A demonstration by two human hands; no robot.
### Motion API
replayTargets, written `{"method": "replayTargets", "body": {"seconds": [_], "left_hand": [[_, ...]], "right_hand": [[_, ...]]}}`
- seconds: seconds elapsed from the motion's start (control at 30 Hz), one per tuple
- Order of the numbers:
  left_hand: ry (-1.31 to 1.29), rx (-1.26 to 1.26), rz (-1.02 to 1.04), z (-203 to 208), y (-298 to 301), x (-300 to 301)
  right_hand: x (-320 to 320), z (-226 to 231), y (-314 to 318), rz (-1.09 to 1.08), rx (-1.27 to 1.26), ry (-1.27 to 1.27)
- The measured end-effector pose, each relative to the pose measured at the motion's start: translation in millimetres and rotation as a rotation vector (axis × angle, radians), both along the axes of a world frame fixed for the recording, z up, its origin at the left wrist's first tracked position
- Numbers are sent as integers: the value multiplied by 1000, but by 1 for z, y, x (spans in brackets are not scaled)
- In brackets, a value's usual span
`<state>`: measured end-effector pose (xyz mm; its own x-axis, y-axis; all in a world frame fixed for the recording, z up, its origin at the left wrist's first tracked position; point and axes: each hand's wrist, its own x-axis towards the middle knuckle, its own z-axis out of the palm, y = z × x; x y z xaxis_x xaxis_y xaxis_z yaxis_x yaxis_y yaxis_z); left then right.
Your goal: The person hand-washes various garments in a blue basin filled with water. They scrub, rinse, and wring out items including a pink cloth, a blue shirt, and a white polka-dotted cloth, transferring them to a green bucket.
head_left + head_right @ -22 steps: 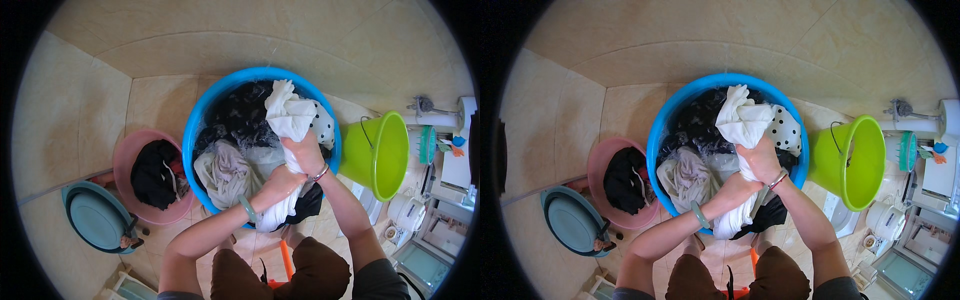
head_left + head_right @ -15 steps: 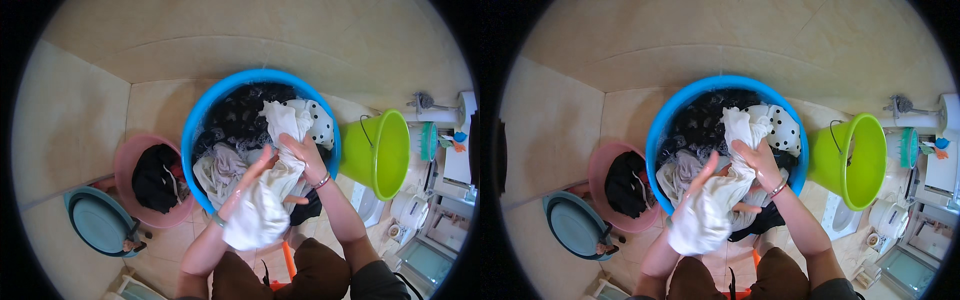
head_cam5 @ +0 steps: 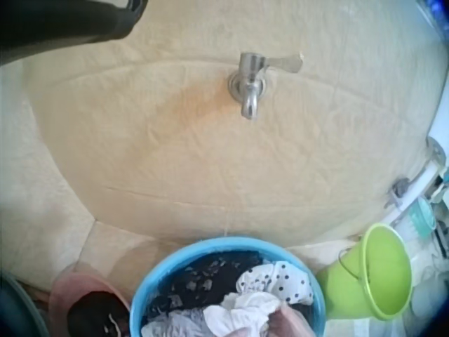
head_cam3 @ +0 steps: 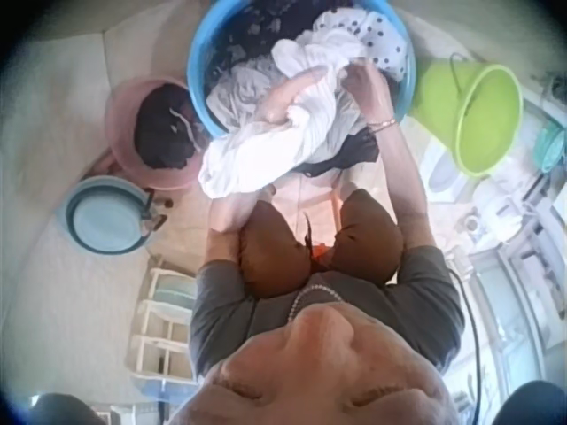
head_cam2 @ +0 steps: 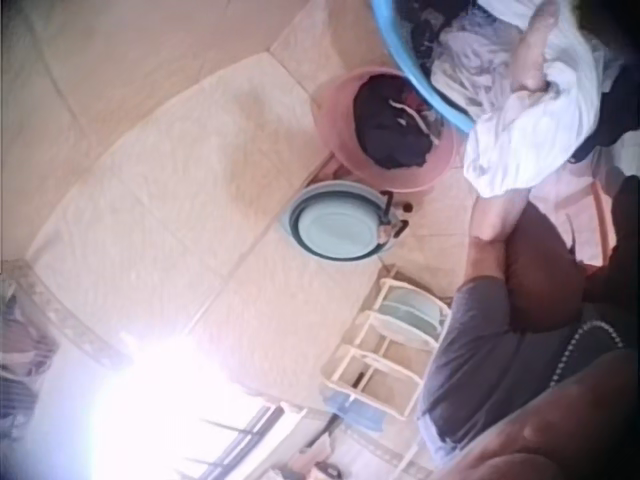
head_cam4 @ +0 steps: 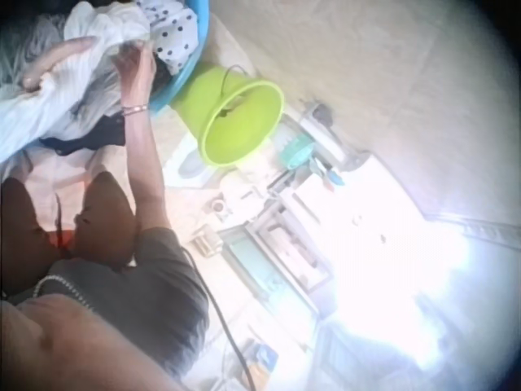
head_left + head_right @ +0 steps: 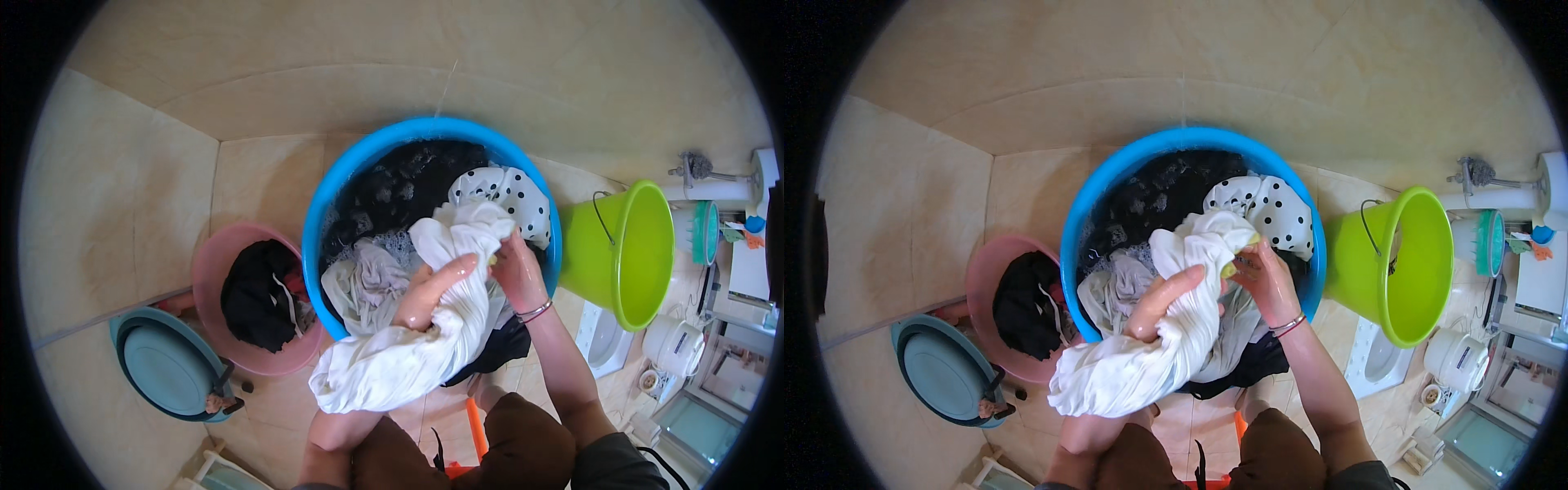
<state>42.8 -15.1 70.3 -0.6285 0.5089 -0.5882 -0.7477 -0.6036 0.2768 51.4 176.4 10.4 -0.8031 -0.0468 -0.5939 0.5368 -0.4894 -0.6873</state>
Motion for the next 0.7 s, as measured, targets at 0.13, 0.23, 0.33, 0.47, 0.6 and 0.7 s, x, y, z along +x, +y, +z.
{"method": "replayTargets", "body": {"seconds": [0.13,0.23,0.33,0.47,0.6,0.7], "left_hand": [[-138,168,-106,13,1,14],[-165,174,-179,1,8,23],[-51,63,-204,-25,13,34],[-78,55,-61,-36,14,39],[-82,135,25,-29,18,33],[-13,51,-178,-17,11,24]], "right_hand": [[-11,-16,-9,8,-431,-5],[-42,-25,16,98,-386,70],[-63,12,23,341,-19,169],[-59,53,3,693,727,591],[-24,78,-15,880,1255,854],[-27,68,9,718,800,748]]}}
